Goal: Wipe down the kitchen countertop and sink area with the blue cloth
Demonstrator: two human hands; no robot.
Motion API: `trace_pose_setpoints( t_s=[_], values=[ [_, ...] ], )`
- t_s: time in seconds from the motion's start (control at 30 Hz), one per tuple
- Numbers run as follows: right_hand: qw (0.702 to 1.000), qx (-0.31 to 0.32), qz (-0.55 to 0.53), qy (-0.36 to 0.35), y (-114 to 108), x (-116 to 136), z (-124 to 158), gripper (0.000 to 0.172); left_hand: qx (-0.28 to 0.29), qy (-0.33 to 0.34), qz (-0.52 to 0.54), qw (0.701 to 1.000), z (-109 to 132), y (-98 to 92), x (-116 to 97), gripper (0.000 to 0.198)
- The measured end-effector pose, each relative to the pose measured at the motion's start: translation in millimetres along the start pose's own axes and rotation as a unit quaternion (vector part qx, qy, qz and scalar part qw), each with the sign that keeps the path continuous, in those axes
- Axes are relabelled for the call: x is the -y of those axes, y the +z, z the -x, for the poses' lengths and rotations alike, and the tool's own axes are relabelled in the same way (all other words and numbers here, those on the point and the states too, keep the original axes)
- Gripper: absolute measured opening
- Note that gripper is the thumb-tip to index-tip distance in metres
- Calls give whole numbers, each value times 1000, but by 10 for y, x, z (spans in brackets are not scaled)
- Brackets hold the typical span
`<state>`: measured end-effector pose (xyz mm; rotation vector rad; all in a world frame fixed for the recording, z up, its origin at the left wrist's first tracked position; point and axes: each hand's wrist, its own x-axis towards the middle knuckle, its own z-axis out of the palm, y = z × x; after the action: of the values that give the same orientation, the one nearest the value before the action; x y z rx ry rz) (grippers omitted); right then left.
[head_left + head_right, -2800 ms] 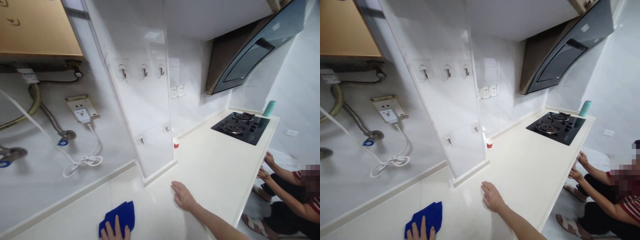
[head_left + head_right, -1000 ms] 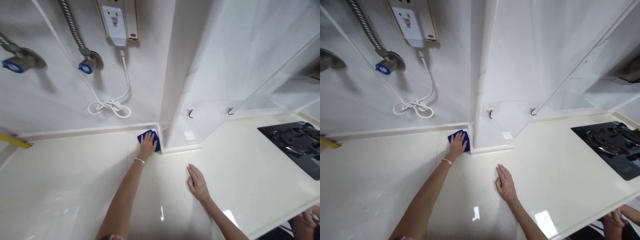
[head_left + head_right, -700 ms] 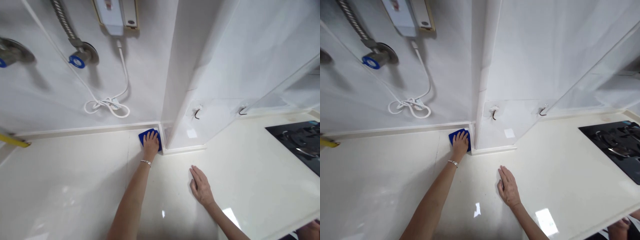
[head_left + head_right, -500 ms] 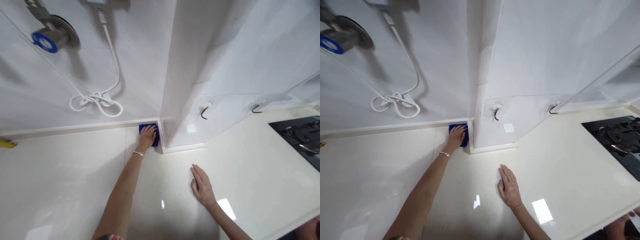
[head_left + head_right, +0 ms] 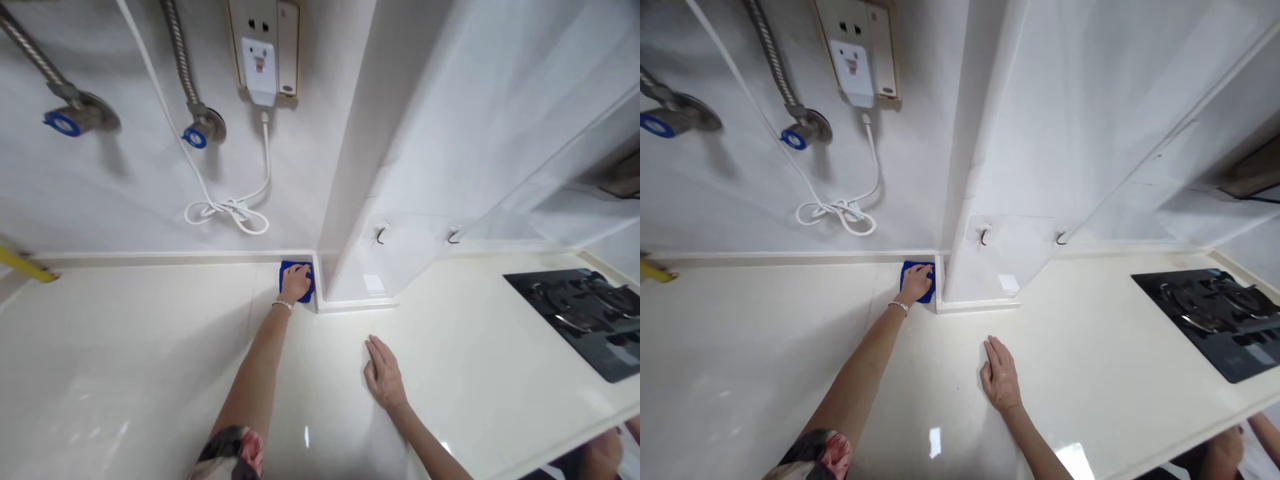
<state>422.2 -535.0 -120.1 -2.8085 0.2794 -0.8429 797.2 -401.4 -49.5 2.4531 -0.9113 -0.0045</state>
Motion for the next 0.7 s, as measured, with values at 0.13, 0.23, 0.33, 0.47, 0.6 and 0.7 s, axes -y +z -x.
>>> trace_pose_setpoints(
  t_s=[0.13,0.23,0.33,0.47,0.6,0.7],
  values=[
    [1000,-21,1,-5,35,-34,-13,64,5,29,8,1000,341,-69,-22,39],
    [1000,-28,-1,-7,42,-45,-11,62,12,54,11,998,688,-108,-25,36],
    [999,-34,-3,-14,45,-44,-2,63,10,77,9,997,1025,-129,-42,37],
    [999,-33,-4,-17,33,-30,14,64,-28,66,-8,997,1213,-88,-104,55],
    [1000,-12,-7,-6,-12,-4,17,66,-64,25,-33,997,993,10,-154,59],
    [1000,2,-7,-4,-52,19,10,69,-63,24,-27,997,691,80,-147,56]
  ],
)
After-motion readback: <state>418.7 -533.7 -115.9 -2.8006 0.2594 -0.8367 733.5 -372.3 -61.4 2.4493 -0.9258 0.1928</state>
